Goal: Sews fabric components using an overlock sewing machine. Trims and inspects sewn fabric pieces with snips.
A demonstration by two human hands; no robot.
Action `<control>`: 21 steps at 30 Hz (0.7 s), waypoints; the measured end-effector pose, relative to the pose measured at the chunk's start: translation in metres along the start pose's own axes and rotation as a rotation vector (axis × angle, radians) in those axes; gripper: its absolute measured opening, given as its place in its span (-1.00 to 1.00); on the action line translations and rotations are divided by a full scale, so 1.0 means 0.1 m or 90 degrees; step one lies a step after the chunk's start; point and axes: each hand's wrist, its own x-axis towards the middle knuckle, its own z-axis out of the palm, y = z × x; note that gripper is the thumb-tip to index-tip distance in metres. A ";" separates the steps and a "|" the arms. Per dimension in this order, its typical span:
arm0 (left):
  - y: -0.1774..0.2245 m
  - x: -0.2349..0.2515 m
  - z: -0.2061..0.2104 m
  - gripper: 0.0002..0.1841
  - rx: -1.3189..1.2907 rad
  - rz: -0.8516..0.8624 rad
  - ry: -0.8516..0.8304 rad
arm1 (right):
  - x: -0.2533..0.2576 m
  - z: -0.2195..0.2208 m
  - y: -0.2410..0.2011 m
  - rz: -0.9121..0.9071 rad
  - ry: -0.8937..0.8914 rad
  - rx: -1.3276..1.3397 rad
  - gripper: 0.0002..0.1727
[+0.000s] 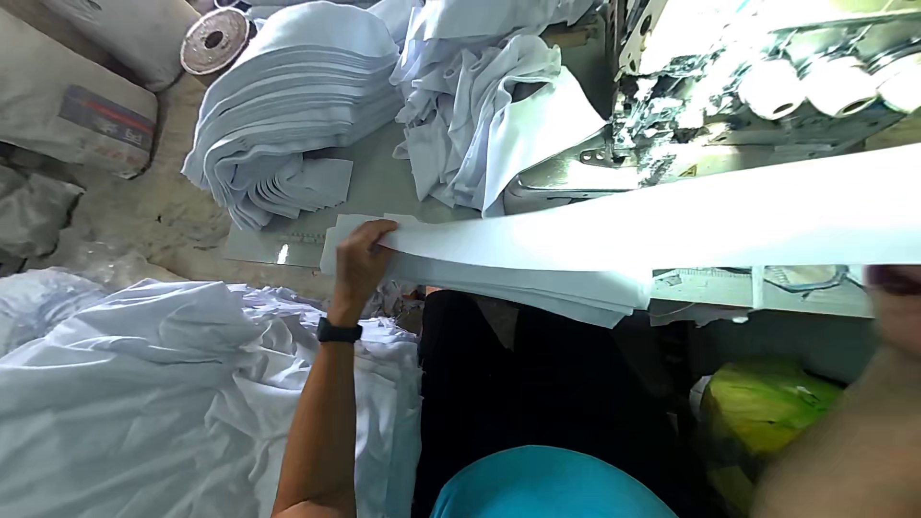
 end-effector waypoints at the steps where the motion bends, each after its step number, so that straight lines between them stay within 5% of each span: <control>1: -0.11 0.07 -0.08 -0.75 -0.092 -0.053 0.078 | -0.01 0.05 0.09 -0.050 -0.086 -0.002 -0.71; 4: -0.31 0.29 -0.47 -0.77 -0.524 -0.195 0.365 | -0.26 0.52 0.30 -0.078 -0.125 -0.030 -0.62; 7: -0.27 0.46 -0.78 -0.57 -0.778 -0.067 0.422 | -0.39 0.79 0.67 -0.090 -0.191 -0.128 -0.76; 9: -0.11 0.57 -0.71 -0.60 -0.900 0.055 0.314 | -0.39 0.87 0.82 -0.121 -0.237 -0.221 -0.82; 13: 0.77 0.55 -0.17 -0.92 -0.480 0.084 -0.035 | -0.34 0.94 0.72 -0.116 -0.321 -0.171 -0.78; 16: 1.34 0.60 0.32 -0.95 -0.375 0.201 -0.213 | -0.36 0.98 0.61 -0.202 -0.366 -0.100 -0.81; 21: 1.55 0.71 0.61 -0.93 -0.405 0.217 -0.335 | -0.38 1.03 0.54 -0.308 -0.352 -0.108 -0.87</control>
